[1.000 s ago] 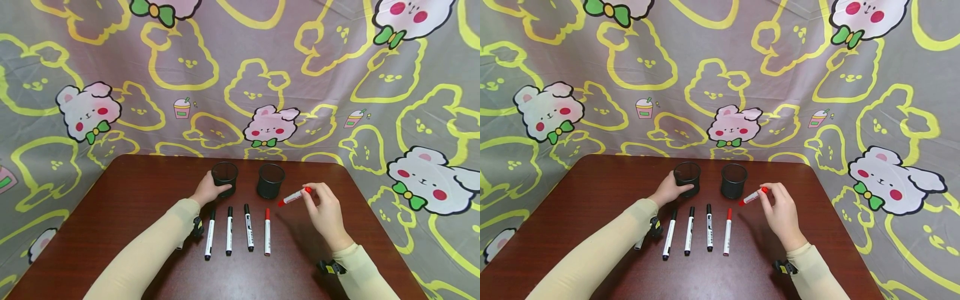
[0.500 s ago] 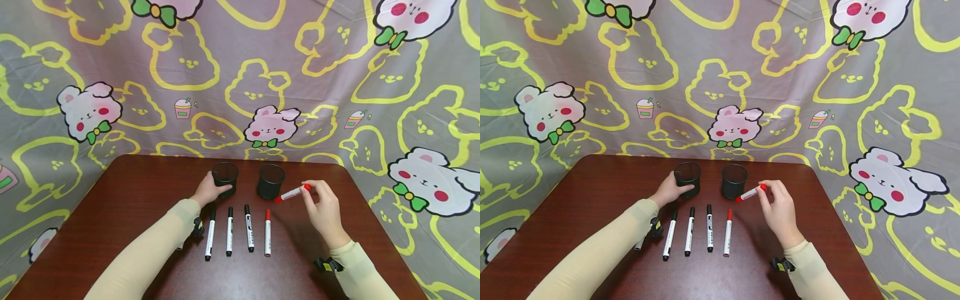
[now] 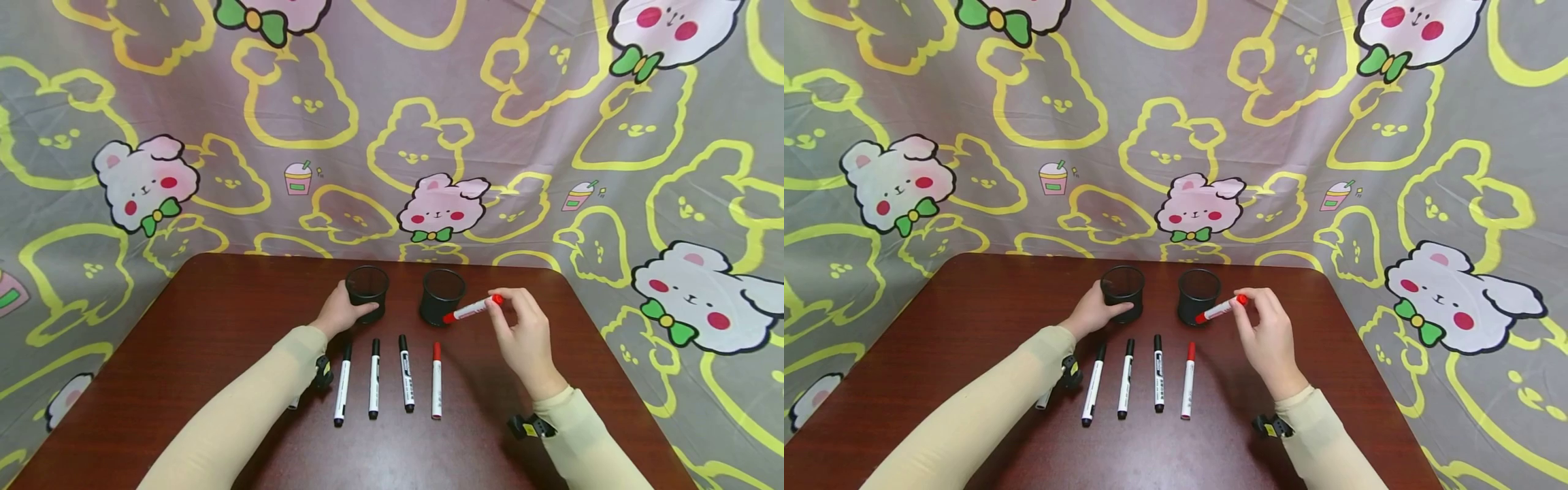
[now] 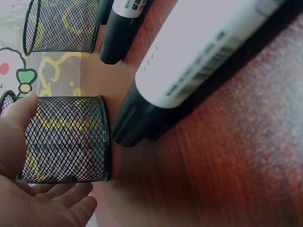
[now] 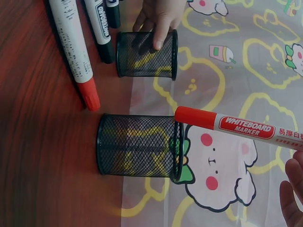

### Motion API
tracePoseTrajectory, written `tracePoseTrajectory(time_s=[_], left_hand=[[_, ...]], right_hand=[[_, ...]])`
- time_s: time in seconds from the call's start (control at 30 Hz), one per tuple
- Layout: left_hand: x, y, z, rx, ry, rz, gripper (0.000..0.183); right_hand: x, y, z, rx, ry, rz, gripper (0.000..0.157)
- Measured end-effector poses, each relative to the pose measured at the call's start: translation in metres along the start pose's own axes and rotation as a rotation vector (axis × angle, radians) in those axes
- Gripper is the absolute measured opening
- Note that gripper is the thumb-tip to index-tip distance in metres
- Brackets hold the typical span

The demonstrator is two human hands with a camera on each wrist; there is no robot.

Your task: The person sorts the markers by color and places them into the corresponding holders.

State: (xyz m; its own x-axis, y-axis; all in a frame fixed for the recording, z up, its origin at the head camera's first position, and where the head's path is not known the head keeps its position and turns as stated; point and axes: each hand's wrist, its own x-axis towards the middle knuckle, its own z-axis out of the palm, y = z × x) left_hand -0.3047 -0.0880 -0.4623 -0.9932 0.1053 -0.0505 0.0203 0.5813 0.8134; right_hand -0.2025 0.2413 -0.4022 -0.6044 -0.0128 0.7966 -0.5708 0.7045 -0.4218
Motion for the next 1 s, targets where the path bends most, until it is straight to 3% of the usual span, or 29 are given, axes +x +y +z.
tracePoseTrajectory(time_s=[0.4,1.0], left_hand=[[0.000,-0.002,0.001,0.005,0.005,-0.005,0.097],[0.000,-0.001,0.001,0.002,0.009,0.013,0.096]], right_hand=[[0.013,-0.012,0.013,0.069,0.047,-0.067,0.022],[0.021,-0.019,0.024,0.086,0.052,-0.059,0.021]])
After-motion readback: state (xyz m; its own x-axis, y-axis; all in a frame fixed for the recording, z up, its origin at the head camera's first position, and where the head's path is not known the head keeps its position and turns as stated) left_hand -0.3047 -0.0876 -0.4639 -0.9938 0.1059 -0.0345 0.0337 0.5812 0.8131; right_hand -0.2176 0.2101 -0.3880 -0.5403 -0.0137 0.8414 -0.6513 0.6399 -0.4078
